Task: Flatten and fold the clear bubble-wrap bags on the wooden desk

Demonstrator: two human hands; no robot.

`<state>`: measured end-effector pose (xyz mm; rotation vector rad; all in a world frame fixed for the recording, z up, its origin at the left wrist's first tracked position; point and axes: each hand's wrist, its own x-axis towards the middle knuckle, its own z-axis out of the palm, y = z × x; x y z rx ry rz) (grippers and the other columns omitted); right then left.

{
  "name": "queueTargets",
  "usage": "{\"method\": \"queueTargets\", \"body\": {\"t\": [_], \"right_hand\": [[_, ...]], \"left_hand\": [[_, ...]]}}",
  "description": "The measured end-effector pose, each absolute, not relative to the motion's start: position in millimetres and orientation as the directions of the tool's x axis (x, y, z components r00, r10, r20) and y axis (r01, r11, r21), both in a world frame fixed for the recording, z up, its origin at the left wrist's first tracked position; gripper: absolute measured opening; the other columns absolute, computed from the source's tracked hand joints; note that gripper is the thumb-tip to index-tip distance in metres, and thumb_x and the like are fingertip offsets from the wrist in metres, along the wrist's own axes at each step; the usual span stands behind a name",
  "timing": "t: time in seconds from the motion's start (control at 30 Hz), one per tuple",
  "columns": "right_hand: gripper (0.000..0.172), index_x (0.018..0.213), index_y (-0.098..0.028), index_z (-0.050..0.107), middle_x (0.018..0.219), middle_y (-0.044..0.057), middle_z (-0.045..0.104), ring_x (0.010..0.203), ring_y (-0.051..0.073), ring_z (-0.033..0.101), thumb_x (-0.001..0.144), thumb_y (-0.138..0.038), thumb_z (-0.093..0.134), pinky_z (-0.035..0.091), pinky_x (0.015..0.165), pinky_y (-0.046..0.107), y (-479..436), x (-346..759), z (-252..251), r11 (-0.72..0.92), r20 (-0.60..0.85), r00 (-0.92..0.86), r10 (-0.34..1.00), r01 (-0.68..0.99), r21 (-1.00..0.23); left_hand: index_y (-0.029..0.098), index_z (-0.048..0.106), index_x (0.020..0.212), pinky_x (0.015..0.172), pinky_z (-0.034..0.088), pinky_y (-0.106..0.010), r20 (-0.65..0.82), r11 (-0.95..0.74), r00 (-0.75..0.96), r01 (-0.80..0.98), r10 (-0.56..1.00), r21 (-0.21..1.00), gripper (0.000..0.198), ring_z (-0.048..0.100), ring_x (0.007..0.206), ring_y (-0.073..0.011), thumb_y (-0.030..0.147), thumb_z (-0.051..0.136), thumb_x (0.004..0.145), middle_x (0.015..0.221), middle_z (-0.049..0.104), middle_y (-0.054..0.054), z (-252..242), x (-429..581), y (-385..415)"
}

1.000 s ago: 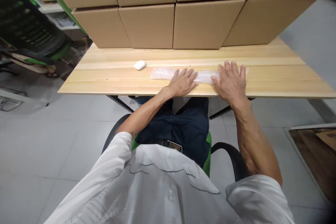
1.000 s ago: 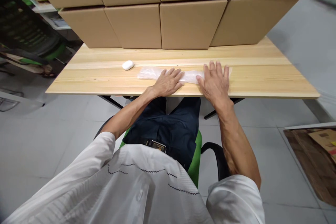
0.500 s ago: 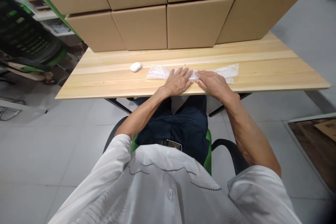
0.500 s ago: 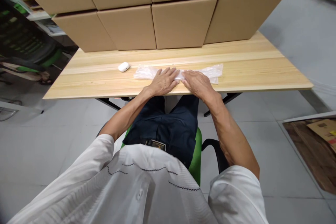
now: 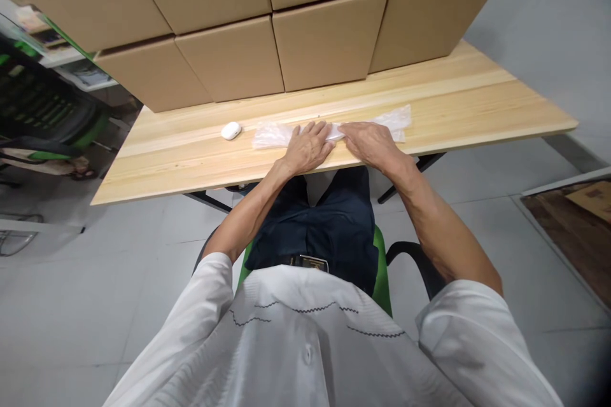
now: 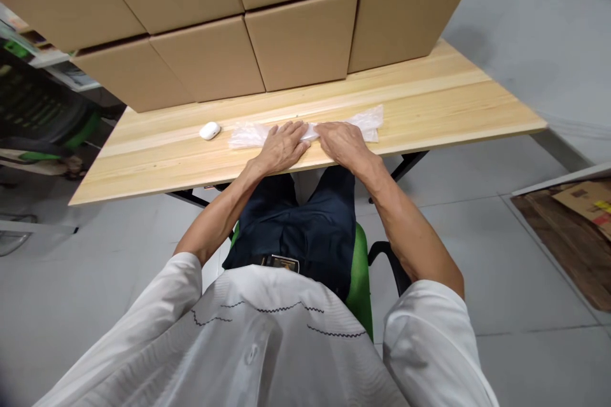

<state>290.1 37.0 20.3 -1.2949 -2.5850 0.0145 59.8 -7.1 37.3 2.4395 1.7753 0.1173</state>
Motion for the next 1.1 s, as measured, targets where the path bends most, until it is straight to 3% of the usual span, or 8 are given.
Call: {"method": "queueTargets", "body": {"t": [0.13,0.3,0.47,0.63,1.1], "right_hand": [[0.057,0.160,-0.020,0.087,0.160,0.016,0.090,0.152,0.040,0.084,0.119,-0.021,0.046,0.067,0.128,0.054,36.5,289.3,20.4,0.601,0.232,-0.566,0.791,0.790,-0.123],[0.061,0.165,-0.010,0.084,0.171,0.020,0.084,0.161,0.042,0.080,0.120,-0.021,0.044,0.063,0.137,0.058,33.6,288.2,21.0,0.575,0.218,-0.538,0.814,0.799,-0.176],[0.059,0.163,-0.017,0.086,0.170,0.016,0.085,0.161,0.041,0.081,0.120,-0.020,0.046,0.064,0.137,0.060,33.1,290.0,18.9,0.590,0.255,-0.539,0.802,0.781,-0.204],[0.059,0.162,-0.014,0.086,0.171,0.018,0.084,0.163,0.041,0.079,0.120,-0.020,0.046,0.062,0.139,0.058,31.4,291.3,20.2,0.588,0.250,-0.538,0.805,0.783,-0.206],[0.052,0.155,-0.011,0.089,0.164,0.021,0.087,0.155,0.042,0.085,0.117,-0.015,0.054,0.068,0.131,0.057,39.4,291.4,8.2,0.619,0.322,-0.549,0.771,0.764,-0.180]], "left_hand": [[0.019,0.054,0.194,0.159,0.032,-0.067,-0.005,-0.297,0.301,0.945,0.954,0.139,0.069,0.042,0.195,-0.0404,0.042,0.045,0.130,0.207,0.046,-0.018,40.3,60.1,-8.1],[0.019,0.058,0.192,0.159,0.033,-0.066,0.010,-0.295,0.296,0.946,0.955,0.138,0.066,0.044,0.194,-0.0393,0.039,0.044,0.130,0.206,0.048,-0.017,39.1,58.6,-7.5],[0.020,0.057,0.192,0.159,0.034,-0.068,0.016,-0.296,0.297,0.943,0.955,0.149,0.067,0.045,0.194,-0.0390,0.036,0.041,0.130,0.206,0.048,-0.016,37.2,57.9,-7.8],[0.018,0.056,0.193,0.160,0.033,-0.067,0.010,-0.282,0.284,0.948,0.959,0.147,0.066,0.044,0.195,-0.0383,0.035,0.041,0.131,0.206,0.048,-0.016,38.7,59.5,-9.2],[0.019,0.058,0.191,0.158,0.035,-0.067,0.041,-0.289,0.286,0.945,0.957,0.152,0.064,0.047,0.193,-0.0385,0.035,0.044,0.131,0.204,0.051,-0.017,34.8,58.0,-7.2]]}}
